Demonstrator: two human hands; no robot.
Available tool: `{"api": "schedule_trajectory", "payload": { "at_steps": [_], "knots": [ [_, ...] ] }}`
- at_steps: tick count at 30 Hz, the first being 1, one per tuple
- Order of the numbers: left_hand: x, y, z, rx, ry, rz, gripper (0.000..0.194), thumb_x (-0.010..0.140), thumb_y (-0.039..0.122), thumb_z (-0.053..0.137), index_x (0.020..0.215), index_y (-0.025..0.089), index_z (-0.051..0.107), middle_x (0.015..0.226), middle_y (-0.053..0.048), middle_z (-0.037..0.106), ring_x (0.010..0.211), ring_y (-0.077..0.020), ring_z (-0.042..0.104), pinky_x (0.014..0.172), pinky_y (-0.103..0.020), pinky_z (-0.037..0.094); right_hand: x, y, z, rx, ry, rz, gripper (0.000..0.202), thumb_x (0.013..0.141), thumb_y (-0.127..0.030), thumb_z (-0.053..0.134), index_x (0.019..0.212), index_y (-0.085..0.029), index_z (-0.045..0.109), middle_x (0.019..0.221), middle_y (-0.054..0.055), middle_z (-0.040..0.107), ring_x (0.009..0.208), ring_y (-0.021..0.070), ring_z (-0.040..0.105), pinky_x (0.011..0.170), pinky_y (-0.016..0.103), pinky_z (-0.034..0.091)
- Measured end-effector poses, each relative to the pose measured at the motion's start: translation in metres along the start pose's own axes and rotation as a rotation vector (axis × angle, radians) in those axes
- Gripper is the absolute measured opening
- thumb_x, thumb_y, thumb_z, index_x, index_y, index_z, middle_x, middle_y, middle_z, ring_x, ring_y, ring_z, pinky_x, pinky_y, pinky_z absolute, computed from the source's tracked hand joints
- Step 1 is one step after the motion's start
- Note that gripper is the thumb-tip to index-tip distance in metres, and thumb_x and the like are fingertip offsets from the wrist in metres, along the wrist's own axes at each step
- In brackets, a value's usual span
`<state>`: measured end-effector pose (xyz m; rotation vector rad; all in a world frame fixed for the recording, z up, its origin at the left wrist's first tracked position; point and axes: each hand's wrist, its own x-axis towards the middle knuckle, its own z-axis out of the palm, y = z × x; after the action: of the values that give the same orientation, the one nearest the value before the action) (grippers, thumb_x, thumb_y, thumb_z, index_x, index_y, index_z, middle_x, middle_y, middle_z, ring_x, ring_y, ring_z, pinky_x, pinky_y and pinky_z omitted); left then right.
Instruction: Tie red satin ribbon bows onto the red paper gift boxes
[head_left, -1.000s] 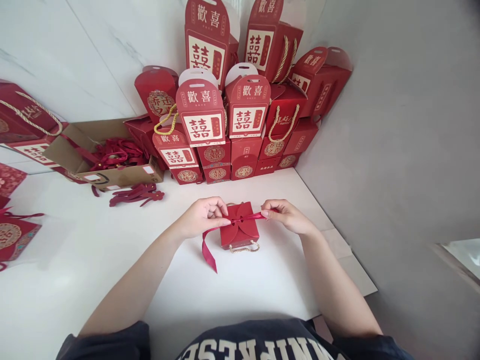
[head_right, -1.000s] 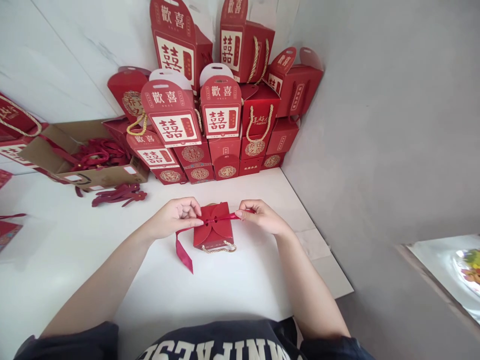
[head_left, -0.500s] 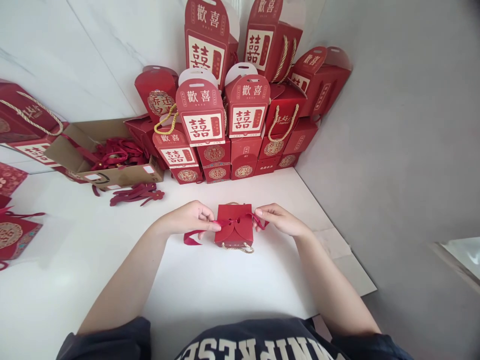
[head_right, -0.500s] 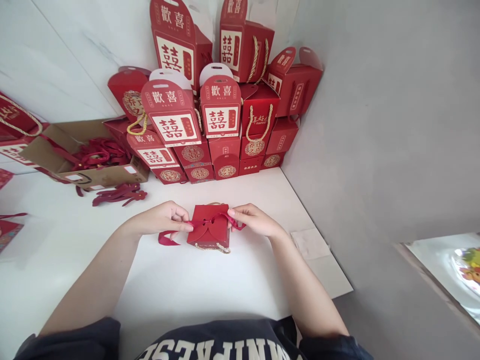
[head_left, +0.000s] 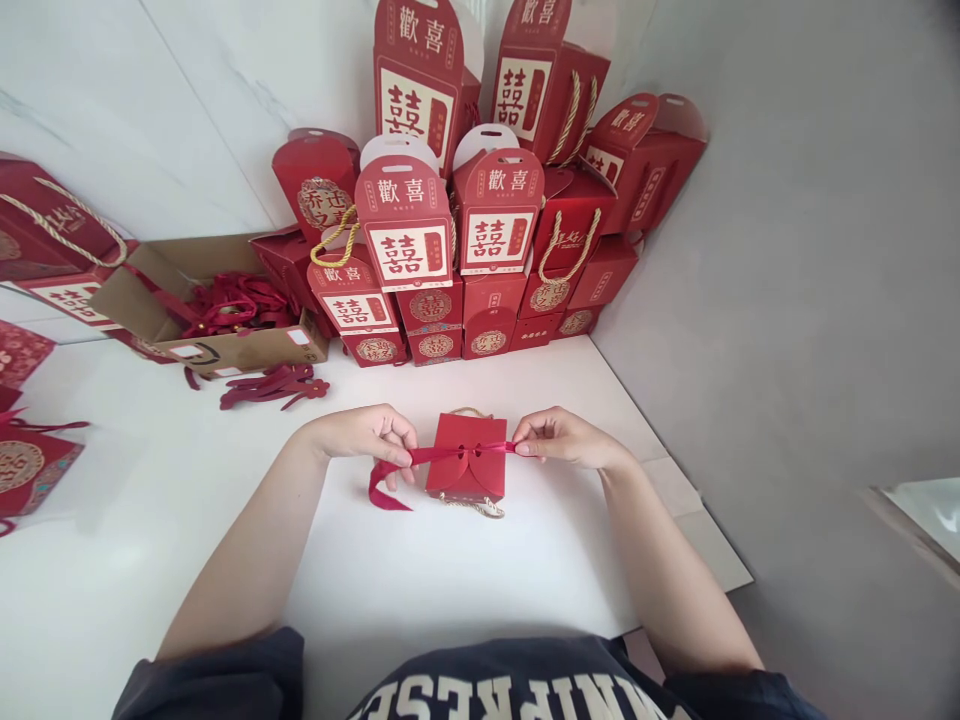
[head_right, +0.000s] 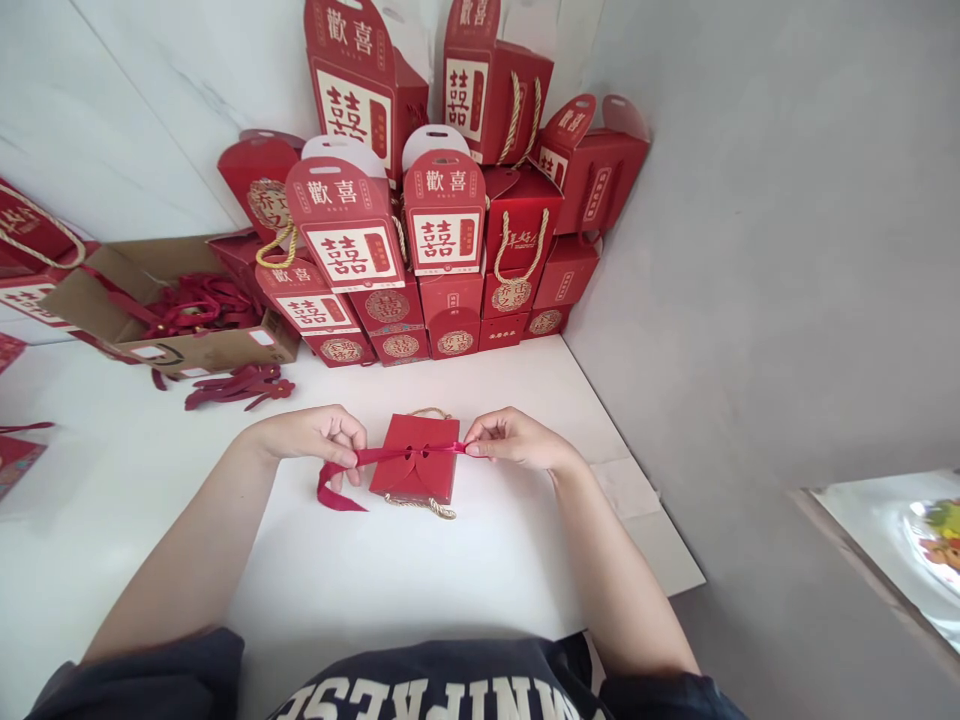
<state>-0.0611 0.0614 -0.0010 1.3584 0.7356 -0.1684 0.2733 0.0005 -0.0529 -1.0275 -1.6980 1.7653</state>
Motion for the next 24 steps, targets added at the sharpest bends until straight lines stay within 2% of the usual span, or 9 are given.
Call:
{"api": "schedule_trajectory", "payload": {
  "at_steps": [2, 6, 8, 11, 13, 16, 19, 24],
  "knots": [
    [0.002, 0.0, 0.002, -0.013, 0.015, 0.077, 0.02, 0.076, 0.035, 0.074, 0.082, 0.016, 0.074, 0.085, -0.01, 0.075, 0.052, -0.0128, 0.065, 0.054, -0.024, 0.054, 0.001, 0.001, 0.001, 0.012, -0.004, 0.005, 0.033, 0.079, -0.046, 0.07, 0.087, -0.014, 0.069, 0.066, -0.002, 0.054, 0.06, 0.01, 0.044, 0.058, 0.025, 0.035],
    [0.011, 0.002, 0.013, -0.108, 0.143, 0.343, 0.02, 0.072, 0.031, 0.077, 0.066, 0.013, 0.071, 0.116, -0.016, 0.068, 0.061, -0.0129, 0.067, 0.06, -0.026, 0.056, 0.003, -0.001, 0.005, 0.006, 0.027, -0.007, 0.032, 0.082, -0.046, 0.067, 0.085, -0.014, 0.068, 0.067, -0.002, 0.054, 0.062, 0.0103, 0.044, 0.06, 0.025, 0.035],
    [0.016, 0.003, 0.022, -0.195, 0.177, 0.394, 0.023, 0.072, 0.032, 0.077, 0.066, 0.012, 0.068, 0.121, -0.019, 0.066, 0.067, -0.0156, 0.07, 0.063, -0.028, 0.056, 0.004, -0.002, 0.007, 0.008, 0.019, -0.013, 0.031, 0.083, -0.046, 0.066, 0.085, -0.015, 0.065, 0.068, -0.002, 0.052, 0.063, 0.0103, 0.044, 0.061, 0.025, 0.035],
    [0.024, 0.005, 0.033, -0.345, 0.188, 0.366, 0.026, 0.073, 0.036, 0.078, 0.075, 0.012, 0.067, 0.112, -0.019, 0.07, 0.073, -0.0198, 0.072, 0.061, -0.026, 0.055, 0.005, -0.005, 0.007, 0.012, 0.011, -0.065, 0.028, 0.083, -0.045, 0.066, 0.084, -0.017, 0.062, 0.079, 0.0, 0.055, 0.073, 0.0123, 0.048, 0.071, 0.027, 0.039],
    [0.029, 0.007, 0.039, -0.369, 0.202, 0.33, 0.026, 0.074, 0.036, 0.077, 0.079, 0.012, 0.068, 0.1, -0.017, 0.074, 0.073, -0.0196, 0.073, 0.06, -0.025, 0.055, 0.004, -0.007, 0.007, 0.023, 0.011, -0.103, 0.027, 0.082, -0.043, 0.068, 0.083, -0.017, 0.062, 0.087, 0.002, 0.057, 0.081, 0.0141, 0.05, 0.078, 0.029, 0.04],
    [0.032, 0.011, 0.044, -0.307, 0.271, 0.288, 0.023, 0.076, 0.032, 0.076, 0.083, 0.011, 0.072, 0.086, -0.013, 0.076, 0.073, -0.0178, 0.073, 0.068, -0.027, 0.057, 0.0, -0.01, 0.006, 0.082, -0.005, -0.094, 0.025, 0.081, -0.041, 0.069, 0.081, -0.016, 0.065, 0.078, 0.001, 0.057, 0.075, 0.0136, 0.051, 0.074, 0.028, 0.042],
    [0.034, 0.015, 0.048, -0.256, 0.324, 0.273, 0.024, 0.076, 0.029, 0.076, 0.092, 0.012, 0.073, 0.085, -0.011, 0.077, 0.073, -0.0166, 0.073, 0.075, -0.029, 0.059, -0.001, -0.015, 0.012, 0.159, 0.01, -0.125, 0.021, 0.081, -0.038, 0.071, 0.08, -0.017, 0.069, 0.073, 0.001, 0.06, 0.067, 0.0125, 0.051, 0.068, 0.028, 0.044],
    [0.033, 0.019, 0.057, -0.17, 0.376, 0.249, 0.035, 0.073, 0.027, 0.078, 0.104, 0.012, 0.072, 0.091, -0.011, 0.077, 0.08, -0.0194, 0.073, 0.08, -0.032, 0.059, 0.005, -0.027, 0.035, 0.134, 0.129, -0.262, 0.02, 0.085, -0.037, 0.067, 0.096, -0.021, 0.074, 0.088, 0.005, 0.068, 0.078, 0.0162, 0.059, 0.074, 0.031, 0.047]
  ]
}}
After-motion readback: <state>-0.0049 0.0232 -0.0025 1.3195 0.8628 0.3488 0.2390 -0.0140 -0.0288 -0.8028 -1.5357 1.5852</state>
